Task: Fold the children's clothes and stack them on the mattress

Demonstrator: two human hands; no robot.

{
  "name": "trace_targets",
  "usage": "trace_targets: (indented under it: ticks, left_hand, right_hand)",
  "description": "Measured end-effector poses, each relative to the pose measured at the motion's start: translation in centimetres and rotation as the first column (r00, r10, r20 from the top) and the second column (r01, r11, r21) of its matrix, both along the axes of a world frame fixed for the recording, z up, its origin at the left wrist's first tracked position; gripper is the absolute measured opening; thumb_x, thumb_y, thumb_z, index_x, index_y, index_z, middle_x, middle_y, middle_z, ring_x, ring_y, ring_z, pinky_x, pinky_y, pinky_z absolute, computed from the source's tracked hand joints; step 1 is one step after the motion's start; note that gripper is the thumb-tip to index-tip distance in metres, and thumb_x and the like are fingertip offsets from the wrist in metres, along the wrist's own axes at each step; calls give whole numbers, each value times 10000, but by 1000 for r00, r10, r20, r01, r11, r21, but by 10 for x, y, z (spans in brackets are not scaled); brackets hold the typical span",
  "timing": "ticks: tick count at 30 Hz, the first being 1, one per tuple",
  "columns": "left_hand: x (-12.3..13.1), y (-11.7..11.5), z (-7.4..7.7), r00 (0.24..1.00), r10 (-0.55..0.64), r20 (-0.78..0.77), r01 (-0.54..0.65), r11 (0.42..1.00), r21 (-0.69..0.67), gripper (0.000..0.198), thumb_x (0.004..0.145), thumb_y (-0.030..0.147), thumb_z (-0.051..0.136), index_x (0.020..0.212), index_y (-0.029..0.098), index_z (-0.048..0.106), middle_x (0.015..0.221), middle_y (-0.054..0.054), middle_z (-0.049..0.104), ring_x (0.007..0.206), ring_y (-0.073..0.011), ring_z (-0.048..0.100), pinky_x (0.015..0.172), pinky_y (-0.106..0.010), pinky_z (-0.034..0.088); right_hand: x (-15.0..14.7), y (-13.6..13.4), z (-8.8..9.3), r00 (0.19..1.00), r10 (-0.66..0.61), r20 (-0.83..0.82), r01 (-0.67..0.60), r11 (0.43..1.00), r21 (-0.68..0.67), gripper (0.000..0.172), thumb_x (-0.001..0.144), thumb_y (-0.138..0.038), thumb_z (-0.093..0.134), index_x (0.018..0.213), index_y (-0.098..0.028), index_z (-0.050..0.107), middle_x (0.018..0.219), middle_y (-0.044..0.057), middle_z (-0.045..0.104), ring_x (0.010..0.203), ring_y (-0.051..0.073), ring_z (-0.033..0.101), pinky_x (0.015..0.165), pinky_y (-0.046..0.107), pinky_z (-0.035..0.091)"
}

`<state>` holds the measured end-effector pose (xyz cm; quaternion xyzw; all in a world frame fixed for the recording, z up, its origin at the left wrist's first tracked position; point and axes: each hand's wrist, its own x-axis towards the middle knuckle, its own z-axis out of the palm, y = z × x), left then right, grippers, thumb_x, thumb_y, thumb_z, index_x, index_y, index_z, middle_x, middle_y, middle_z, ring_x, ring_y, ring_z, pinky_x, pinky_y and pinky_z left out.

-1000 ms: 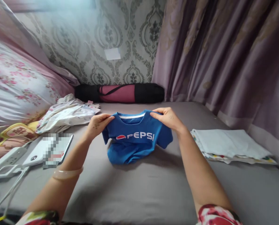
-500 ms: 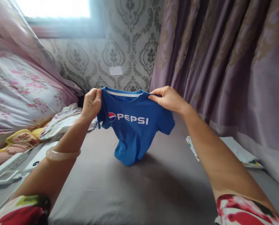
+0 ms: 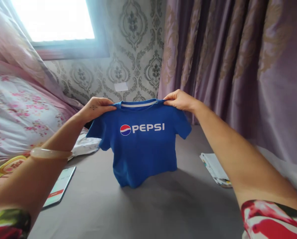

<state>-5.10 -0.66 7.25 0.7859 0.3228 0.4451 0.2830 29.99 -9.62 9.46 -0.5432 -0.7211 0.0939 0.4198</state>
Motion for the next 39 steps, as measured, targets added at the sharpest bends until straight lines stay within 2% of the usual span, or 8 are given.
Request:
trace_targets:
  ticks: [4,6,10,13,17,29,33,39]
  left_hand:
    - [22,12,-7,948,317,23,-309,901,306,146,725,307,661,784,186,718,695,-29,677,774,-216,644,720,-299,498]
    - [27,8,-5,916,383,115,-400,867,298,148,758,289,611,799,181,702,689,-34,656,771,-211,634,718,-307,498]
    - [10,-10,9,979,110,172,-111,994,-6,252,788,409,613,808,164,666,638,-29,596,600,-167,590,558,-283,485]
    - [-2,-17,16,995,-48,91,58,992,-113,334,731,493,700,802,167,671,618,-26,585,545,-155,570,497,-265,458]
    - [14,-8,10,998,48,-29,-48,999,-18,309,598,407,832,733,168,691,581,-25,602,589,-173,599,509,-251,463]
    - [18,2,-2,969,4,248,11,998,-59,397,682,514,762,894,182,712,707,-32,689,650,-182,652,552,-274,538]
    - [23,14,-4,987,70,146,-72,997,6,326,618,419,822,793,173,701,620,-12,646,617,-160,621,540,-239,512]
    - [35,21,-6,994,82,78,-91,988,121,235,718,399,722,807,181,706,684,-29,658,711,-195,629,660,-308,522]
  right_hand:
    - [-13,4,-13,972,-233,41,213,937,278,154,753,-404,747,822,-270,780,856,28,763,951,288,687,852,420,529]
    - [-17,-3,-17,969,-245,18,229,926,299,149,754,-392,748,848,-280,779,881,21,763,984,287,680,865,418,525]
    - [-10,-27,-20,993,-13,-115,16,1000,26,257,701,-487,766,813,-255,775,750,9,749,763,231,707,706,380,578]
    - [1,-32,-18,976,70,-206,-102,984,-147,335,640,-540,784,794,-243,775,723,13,746,677,210,699,643,368,589]
    - [4,-19,-15,978,83,-190,-122,970,-209,329,567,-510,841,752,-246,773,716,16,746,675,213,696,611,338,582]
    - [-1,-18,-10,943,151,-297,-203,967,-155,408,625,-570,797,879,-254,759,771,13,747,715,204,694,669,352,581]
    - [1,-9,-12,974,29,-226,-61,989,-135,371,593,-552,829,793,-246,765,702,22,736,681,226,685,608,347,566]
    - [7,4,-22,962,56,-266,-89,990,-113,438,599,-615,793,843,-251,769,735,27,740,699,222,681,621,353,557]
